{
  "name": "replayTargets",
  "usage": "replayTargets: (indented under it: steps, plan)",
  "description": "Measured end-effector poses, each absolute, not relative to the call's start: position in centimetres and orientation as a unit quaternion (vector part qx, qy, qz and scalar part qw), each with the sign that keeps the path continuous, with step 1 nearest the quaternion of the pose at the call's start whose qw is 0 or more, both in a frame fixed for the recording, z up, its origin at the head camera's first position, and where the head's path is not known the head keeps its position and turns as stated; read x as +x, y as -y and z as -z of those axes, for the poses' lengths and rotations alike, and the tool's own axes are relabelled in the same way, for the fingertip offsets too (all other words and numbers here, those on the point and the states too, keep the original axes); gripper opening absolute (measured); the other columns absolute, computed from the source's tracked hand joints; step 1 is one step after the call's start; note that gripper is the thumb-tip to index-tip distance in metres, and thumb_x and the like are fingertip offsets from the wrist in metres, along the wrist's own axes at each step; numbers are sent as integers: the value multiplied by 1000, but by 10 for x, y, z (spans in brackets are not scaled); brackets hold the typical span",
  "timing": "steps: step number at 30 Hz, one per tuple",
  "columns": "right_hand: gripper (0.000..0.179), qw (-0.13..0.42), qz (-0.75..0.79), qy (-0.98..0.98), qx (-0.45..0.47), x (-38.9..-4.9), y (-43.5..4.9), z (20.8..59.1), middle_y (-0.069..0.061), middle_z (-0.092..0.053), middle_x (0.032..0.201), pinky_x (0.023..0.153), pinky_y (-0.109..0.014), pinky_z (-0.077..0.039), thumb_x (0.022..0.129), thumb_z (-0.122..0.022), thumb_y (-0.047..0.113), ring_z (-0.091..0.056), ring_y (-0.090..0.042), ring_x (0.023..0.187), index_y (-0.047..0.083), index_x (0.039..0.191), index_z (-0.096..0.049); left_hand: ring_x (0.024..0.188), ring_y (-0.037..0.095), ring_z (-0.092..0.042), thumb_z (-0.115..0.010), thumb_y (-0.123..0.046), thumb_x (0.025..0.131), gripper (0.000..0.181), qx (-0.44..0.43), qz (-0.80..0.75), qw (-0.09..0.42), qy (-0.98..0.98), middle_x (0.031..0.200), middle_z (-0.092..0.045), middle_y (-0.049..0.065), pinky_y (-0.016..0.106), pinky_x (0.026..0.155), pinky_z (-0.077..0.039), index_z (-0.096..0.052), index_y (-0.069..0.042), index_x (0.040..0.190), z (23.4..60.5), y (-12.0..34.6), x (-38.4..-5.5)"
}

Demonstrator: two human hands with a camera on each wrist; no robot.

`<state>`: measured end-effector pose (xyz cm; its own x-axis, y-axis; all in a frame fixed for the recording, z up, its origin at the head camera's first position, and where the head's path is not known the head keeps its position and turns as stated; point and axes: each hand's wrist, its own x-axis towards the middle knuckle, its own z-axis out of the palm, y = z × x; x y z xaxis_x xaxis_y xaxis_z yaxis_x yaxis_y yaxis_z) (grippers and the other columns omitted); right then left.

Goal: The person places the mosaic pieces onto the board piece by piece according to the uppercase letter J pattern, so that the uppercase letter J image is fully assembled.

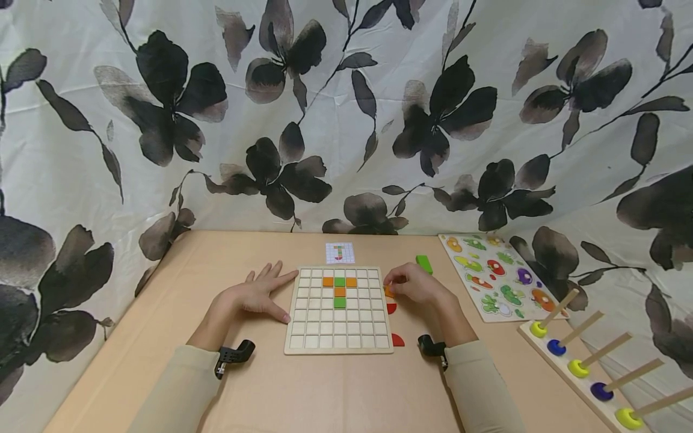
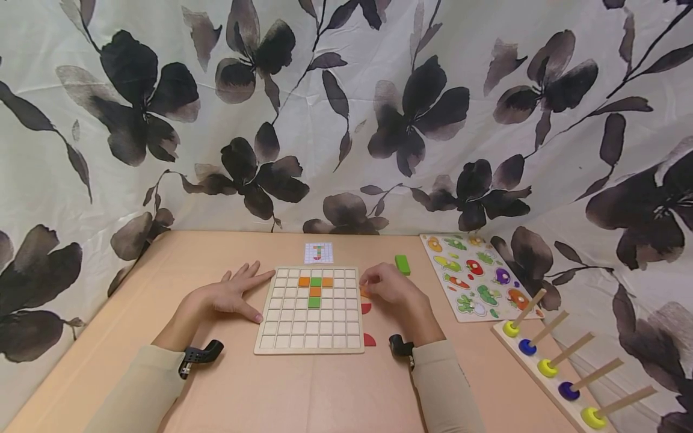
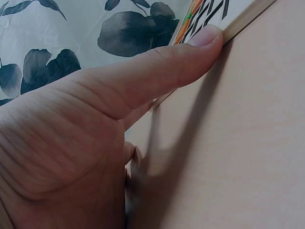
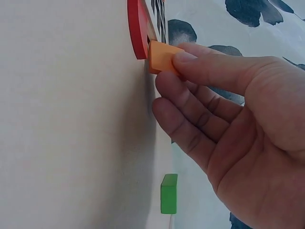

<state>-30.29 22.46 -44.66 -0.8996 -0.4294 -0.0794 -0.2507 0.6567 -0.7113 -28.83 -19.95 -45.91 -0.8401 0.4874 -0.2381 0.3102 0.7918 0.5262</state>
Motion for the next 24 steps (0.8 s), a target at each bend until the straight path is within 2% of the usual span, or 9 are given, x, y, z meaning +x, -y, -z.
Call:
replayTargets:
  steps: [9,17,24]
  plan:
    - [19,110,375,-904,-173,-303,-225,446,-6,-75,101,74,-24,-53,96,-69,1,-61,-19,86,7,109,-81,159,52,10,-87,-58,73,117,216,-238,183,-929,173,3,28,75,121,9,-26,-22,167,460,200,-289]
    - [17,127,389,-894,-182,-303,-227,444,-10,-75,89,72,-28,-54,95,-70,0,-65,-22,78,3,108,-79,158,52,9,-87,-59,73,117,217,-238,183,-929,173,3,28,76,121,8,-26,-22,167,460,199,-288]
    - [17,150,407,-881,-189,-304,-231,444,-13,-75,90,73,-34,-61,95,-67,-4,-69,-24,76,-2,109,-75,158,52,9,-87,-59,74,117,218,-236,181,-930,173,3,28,76,120,8,-26,-22,167,460,199,-288]
